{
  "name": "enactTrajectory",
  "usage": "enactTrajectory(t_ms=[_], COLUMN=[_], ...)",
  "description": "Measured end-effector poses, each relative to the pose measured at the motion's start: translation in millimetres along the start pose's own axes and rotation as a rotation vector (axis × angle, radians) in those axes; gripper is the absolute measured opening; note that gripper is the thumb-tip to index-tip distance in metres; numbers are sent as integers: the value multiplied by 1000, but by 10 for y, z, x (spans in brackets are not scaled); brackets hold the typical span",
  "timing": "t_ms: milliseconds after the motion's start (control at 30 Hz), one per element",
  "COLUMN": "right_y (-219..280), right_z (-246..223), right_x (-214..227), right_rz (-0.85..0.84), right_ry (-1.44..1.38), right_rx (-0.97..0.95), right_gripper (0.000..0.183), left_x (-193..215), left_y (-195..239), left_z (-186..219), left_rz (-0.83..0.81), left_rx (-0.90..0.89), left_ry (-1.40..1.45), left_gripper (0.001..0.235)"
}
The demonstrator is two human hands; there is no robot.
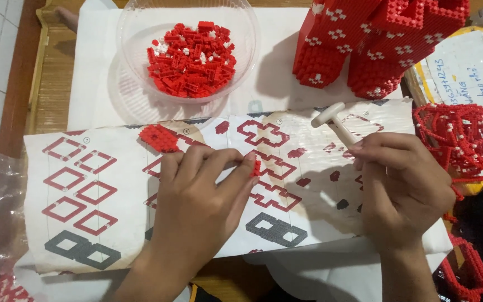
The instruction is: Assembling a 3D structure using small red interlocking plastic pieces following a printed pattern
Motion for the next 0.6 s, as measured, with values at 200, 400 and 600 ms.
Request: enactTrajectory(t_ms=[200,400,600], right_y=[-6,-7,-12], right_z=[0,9,8], right_x=[-6,-15,-12], right_rz=[-24,-51,-46], right_ry=[27,-1,14], right_rx=[26,53,32], right_gripper=[22,22,21], left_x=[37,34,48], left_y=[-15,0,-7], left_z=[97,96,55], left_rz=[15,34,45], left_rx=[-124,-137,-75], left_ry=[-256,-224,-107], left_gripper=[15,10,10])
Point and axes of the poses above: each hand's wrist, its own y-axis away from the middle knuckle, its own x-axis out of the back of the hand, z = x × y, the point moved 5 cm from there along -y, towards the middle knuckle, and after that the axes turned 13 degrees about z, right-handed, at the moved point
